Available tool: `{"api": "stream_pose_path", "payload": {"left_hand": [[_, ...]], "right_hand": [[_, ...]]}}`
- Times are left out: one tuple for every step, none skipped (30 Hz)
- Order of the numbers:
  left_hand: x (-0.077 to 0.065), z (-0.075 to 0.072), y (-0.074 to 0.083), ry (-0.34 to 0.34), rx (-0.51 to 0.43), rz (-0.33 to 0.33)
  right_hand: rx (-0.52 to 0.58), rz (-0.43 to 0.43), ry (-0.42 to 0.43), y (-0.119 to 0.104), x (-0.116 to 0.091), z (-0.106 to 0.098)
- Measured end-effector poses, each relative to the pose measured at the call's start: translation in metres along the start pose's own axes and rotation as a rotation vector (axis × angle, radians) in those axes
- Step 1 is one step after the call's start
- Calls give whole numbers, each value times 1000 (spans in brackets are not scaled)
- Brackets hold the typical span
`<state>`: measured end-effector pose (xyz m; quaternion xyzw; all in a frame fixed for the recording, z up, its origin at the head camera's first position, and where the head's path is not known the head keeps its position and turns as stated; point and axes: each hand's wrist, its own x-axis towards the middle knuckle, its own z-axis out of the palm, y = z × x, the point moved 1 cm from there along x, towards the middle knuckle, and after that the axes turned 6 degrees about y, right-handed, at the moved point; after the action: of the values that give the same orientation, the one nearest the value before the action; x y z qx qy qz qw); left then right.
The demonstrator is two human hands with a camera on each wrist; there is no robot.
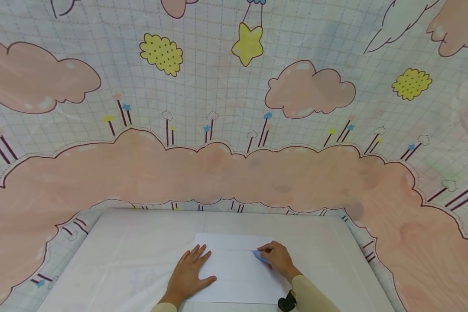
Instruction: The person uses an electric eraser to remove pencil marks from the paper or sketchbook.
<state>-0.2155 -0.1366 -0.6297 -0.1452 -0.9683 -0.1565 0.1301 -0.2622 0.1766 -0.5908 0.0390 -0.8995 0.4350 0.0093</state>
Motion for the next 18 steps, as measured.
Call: {"api": "stream_pose_path", "payload": {"left_hand": [[0,0,0,0,2,1],[0,-1,0,0,4,2],[0,-1,0,0,4,4],[0,-1,0,1,5,4],[0,-1,0,1,6,5],[0,-2,0,0,7,5],[0,-2,0,-1,6,4],[0,-2,0,-3,4,3],[0,-2,1,-3,1,2],[0,-3,1,-4,-1,0],[0,-3,1,-4,-5,-2],[0,-3,1,-6,-7,-4],[0,-3,2,-6,-9,-5],[0,-3,2,-5,-9,-6],[0,-4,2,-4,-7,-5],[0,-3,2,-3,-5,-4],[0,-3,2,0,-3,-3],[0,-3,1,2,-2,-2]], "right_hand": [[-5,1,1,1,0,-1],[-8,-1,4,1,0,-1],[-11,-2,6,2,0,-1],[-9,-7,6,2,0,-1],[-6,-2,5,2,1,-1],[-1,-4,4,2,1,-1],[4,0,2,2,1,0],[7,0,0,2,1,1],[9,3,-2,2,2,1],[13,5,-4,1,2,2],[15,7,-6,1,2,3],[17,9,-7,0,2,4],[18,16,-7,-1,2,4],[15,12,-7,-2,2,5],[14,12,-7,-2,2,5],[13,7,-6,-3,2,5],[10,4,-6,-2,2,5],[8,1,-5,-2,3,5]]}}
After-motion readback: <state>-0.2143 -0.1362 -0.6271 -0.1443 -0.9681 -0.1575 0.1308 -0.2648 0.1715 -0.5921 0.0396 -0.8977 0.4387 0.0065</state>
